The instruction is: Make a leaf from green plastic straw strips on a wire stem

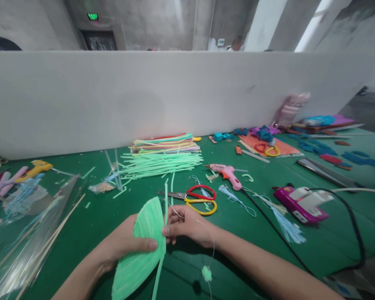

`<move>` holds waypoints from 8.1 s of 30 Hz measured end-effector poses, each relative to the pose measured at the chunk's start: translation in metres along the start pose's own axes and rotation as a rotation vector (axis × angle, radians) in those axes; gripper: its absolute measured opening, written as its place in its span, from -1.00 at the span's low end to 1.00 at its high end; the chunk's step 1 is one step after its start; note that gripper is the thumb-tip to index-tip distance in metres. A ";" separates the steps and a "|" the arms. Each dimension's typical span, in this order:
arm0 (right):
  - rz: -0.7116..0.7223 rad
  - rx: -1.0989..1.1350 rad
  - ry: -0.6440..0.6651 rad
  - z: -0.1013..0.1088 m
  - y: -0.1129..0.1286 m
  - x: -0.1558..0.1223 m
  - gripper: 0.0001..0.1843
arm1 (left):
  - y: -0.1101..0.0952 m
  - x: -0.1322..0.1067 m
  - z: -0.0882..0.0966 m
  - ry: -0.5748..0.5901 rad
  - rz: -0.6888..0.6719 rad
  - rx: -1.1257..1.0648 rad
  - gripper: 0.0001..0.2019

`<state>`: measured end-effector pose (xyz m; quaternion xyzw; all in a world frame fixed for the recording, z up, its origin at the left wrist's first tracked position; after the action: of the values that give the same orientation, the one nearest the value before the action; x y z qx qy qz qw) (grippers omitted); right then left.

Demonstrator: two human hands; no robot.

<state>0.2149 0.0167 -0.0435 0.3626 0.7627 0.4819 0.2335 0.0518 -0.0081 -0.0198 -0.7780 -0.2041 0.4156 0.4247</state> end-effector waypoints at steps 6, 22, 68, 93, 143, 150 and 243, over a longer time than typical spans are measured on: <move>-0.002 -0.061 0.018 0.001 0.004 -0.002 -0.52 | 0.001 0.000 0.003 0.015 0.021 0.039 -0.42; 0.091 -0.057 -0.053 0.014 -0.001 0.010 -0.53 | 0.003 0.002 0.004 -0.004 -0.014 0.069 -0.31; 0.056 -0.116 -0.041 0.023 0.004 0.009 -0.52 | 0.007 0.014 -0.009 -0.182 0.075 0.273 -0.40; 0.032 -0.147 -0.196 0.010 0.008 0.000 -0.57 | 0.013 0.013 -0.009 -0.144 0.183 0.196 -0.62; -0.017 -0.297 -0.237 0.009 0.010 -0.006 -0.59 | -0.004 0.009 0.005 -0.444 -0.057 0.413 -0.67; -0.132 -0.095 -0.231 0.009 0.010 -0.007 -0.50 | -0.006 0.012 0.005 -0.478 -0.088 0.379 -0.70; 0.062 -0.115 -0.085 0.005 0.007 -0.001 -0.56 | 0.009 0.004 -0.012 0.013 0.078 0.009 -0.42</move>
<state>0.2218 0.0204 -0.0394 0.3923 0.7115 0.5161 0.2711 0.0639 -0.0166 -0.0259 -0.7860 -0.1691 0.4277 0.4131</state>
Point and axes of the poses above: each hand's wrist, its own x-axis towards the middle knuckle, its own z-axis out of the back of the hand, y = z × x, the point moved 3 cm from there along x, towards the middle knuckle, and after that the axes turned 10 degrees about z, right-handed, at the moved point
